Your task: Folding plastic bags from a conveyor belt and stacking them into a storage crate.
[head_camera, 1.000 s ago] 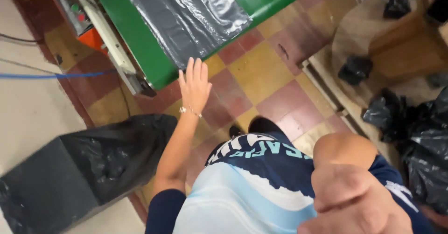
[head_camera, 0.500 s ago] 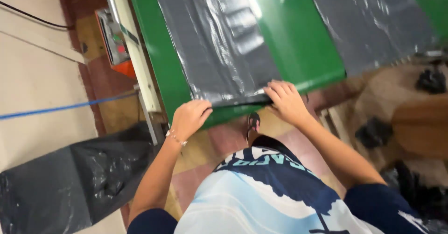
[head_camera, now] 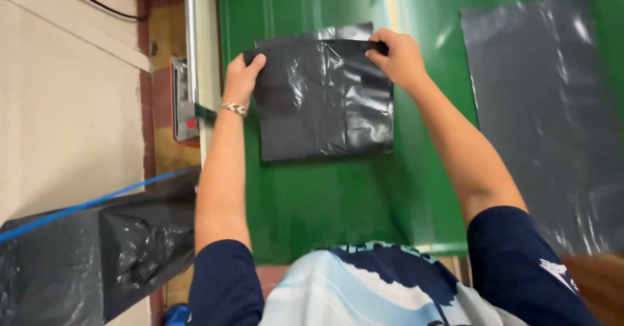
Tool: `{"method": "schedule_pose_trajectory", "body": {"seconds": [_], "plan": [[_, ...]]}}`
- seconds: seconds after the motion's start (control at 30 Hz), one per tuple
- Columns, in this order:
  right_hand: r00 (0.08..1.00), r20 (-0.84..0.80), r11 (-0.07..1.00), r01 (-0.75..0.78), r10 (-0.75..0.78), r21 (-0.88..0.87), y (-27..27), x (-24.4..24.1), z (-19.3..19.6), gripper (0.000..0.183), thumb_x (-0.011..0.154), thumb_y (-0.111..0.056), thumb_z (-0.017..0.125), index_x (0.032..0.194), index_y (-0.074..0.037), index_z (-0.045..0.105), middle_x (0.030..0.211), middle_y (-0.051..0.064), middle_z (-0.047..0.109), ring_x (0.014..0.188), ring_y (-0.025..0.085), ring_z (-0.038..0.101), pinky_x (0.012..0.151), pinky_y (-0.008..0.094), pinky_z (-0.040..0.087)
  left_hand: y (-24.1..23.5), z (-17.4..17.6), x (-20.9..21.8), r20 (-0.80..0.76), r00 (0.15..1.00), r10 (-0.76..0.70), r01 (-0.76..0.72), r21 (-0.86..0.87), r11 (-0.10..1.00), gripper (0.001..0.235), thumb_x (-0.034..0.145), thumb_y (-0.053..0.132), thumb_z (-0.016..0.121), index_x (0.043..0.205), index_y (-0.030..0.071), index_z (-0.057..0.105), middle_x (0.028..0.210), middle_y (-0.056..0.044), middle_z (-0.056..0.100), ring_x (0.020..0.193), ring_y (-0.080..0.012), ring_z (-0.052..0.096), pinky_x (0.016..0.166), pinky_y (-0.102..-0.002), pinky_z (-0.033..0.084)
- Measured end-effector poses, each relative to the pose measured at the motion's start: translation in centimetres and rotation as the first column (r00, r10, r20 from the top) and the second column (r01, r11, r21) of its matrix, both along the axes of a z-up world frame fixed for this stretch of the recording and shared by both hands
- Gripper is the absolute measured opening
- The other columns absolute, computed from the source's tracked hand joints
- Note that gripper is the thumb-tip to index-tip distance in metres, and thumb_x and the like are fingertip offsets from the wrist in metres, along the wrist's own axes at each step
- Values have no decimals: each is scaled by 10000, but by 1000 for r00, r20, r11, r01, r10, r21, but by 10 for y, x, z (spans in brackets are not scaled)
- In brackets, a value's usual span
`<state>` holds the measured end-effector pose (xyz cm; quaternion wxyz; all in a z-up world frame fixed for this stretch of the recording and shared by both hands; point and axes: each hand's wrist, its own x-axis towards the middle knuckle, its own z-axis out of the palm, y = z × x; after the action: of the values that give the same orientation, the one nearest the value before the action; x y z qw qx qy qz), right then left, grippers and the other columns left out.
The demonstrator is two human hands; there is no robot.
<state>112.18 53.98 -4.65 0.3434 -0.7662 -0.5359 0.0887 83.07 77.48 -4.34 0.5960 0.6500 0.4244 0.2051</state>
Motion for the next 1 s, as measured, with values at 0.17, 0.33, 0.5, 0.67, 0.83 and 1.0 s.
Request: {"method": "schedule_pose_trajectory", "body": {"seconds": [0.17,0.33,0.5,0.67,0.83,1.0], "plan": [[998,13,978,60,-58,-198,78,51,-75,205,850,-251,723,1031,-155,722,955,41,736,865,301,653,698,429,472,40,-43,39,-302,953,-31,104,227,968,217,904,287,601,1026,128,686,1033,-21,722,939,-174,664,811,-329,522],[976,198,995,-83,92,-54,82,60,-88,265,820,-189,811,1015,-71,674,1034,138,572,936,372,495,813,458,448,57,-93,43,-371,929,13,180,481,858,267,960,322,566,979,56,584,730,-69,606,626,-217,560,559,-378,423],[983,163,950,-27,82,-312,106,60,-66,658,730,-252,903,1201,10,526,1142,184,476,982,410,475,726,512,481,26,-72,55,-464,856,226,209,712,670,278,924,279,648,1094,96,526,1009,-122,676,735,-402,657,559,-515,489],[990,116,765,11,83,-644,127,67,-92,507,756,-420,776,1191,-177,684,1077,103,716,1002,381,641,748,489,498,-66,-25,66,-259,955,-144,294,757,584,278,989,339,502,922,91,606,811,-31,585,705,-150,523,584,-268,433],[900,422,994,-98,109,-48,54,10,-36,196,788,-198,752,919,-139,618,892,62,669,816,342,581,689,456,404,-69,-30,43,194,975,-105,184,-451,873,932,769,789,233,1313,90,521,1388,-122,583,1236,-266,613,980,-438,477],[897,436,946,-196,68,256,-43,-77,-2,122,825,-12,625,898,-99,581,936,28,682,992,321,621,810,444,380,-45,-78,-20,383,881,278,207,-840,501,1343,507,920,276,1571,100,247,1565,-244,374,1444,-418,373,1122,-567,351]]}}
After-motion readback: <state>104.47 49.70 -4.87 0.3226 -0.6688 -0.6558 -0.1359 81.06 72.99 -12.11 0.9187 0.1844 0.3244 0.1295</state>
